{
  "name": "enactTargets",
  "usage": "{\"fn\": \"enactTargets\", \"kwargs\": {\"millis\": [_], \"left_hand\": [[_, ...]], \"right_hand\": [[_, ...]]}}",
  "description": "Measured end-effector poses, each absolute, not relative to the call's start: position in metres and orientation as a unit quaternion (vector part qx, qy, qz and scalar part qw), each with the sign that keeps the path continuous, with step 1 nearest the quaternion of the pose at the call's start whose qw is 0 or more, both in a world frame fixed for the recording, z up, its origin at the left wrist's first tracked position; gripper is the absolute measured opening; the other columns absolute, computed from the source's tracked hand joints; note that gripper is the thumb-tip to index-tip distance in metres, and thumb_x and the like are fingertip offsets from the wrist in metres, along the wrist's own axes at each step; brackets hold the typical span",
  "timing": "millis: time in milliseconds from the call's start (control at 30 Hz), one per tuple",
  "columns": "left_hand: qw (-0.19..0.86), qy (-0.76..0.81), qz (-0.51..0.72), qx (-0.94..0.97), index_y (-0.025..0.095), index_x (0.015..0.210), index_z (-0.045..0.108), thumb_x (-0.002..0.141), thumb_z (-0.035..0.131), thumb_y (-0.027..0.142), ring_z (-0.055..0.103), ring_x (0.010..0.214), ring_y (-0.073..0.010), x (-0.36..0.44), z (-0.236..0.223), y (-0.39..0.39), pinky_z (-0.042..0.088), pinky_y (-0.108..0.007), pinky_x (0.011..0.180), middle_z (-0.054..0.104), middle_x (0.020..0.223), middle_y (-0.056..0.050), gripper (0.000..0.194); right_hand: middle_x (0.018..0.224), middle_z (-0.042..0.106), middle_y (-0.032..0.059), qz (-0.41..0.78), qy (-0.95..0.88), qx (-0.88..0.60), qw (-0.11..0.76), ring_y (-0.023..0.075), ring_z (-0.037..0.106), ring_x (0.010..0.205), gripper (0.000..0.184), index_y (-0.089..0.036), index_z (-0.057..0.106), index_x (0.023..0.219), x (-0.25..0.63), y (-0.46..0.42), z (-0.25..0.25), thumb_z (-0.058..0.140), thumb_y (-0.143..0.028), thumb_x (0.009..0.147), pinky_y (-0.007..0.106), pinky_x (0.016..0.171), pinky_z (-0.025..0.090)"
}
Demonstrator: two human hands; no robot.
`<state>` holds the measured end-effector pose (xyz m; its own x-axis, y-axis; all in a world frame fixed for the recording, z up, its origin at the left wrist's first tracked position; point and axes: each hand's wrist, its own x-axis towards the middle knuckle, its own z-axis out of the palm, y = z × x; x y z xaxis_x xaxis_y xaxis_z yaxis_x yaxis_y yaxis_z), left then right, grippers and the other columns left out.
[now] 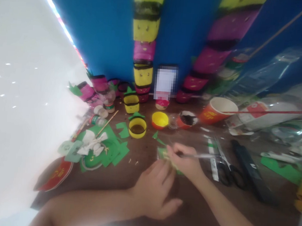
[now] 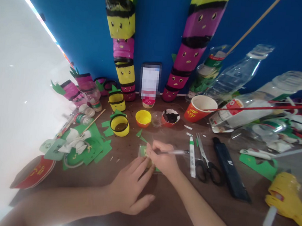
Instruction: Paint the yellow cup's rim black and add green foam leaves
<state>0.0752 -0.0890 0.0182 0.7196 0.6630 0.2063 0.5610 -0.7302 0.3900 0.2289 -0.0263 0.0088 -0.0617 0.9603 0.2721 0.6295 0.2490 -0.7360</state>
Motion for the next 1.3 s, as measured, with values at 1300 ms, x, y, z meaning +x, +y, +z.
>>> {"fn": "enactTargets", "kwargs": {"millis": [1300], "left_hand": [[0.148,0.332,0.180,0.914,0.001,0.127,0.040,0.084,0.033,0.050,0.039,0.123,-0.0336,0.0758,0.0165,-0.0887,0.034,-0.047,0.102,0.047,0.125,-0.022,0.066]], "right_hand": [[0.044,0.028,-0.0063,0.199,-0.699,-0.561,0.396,0.0066,0.029,0.043,0.040,-0.019,0.028,0.047,0.2295,-0.0246,0.0049,0.051,-0.029,0.078,0.020,0.042,0.025]]}}
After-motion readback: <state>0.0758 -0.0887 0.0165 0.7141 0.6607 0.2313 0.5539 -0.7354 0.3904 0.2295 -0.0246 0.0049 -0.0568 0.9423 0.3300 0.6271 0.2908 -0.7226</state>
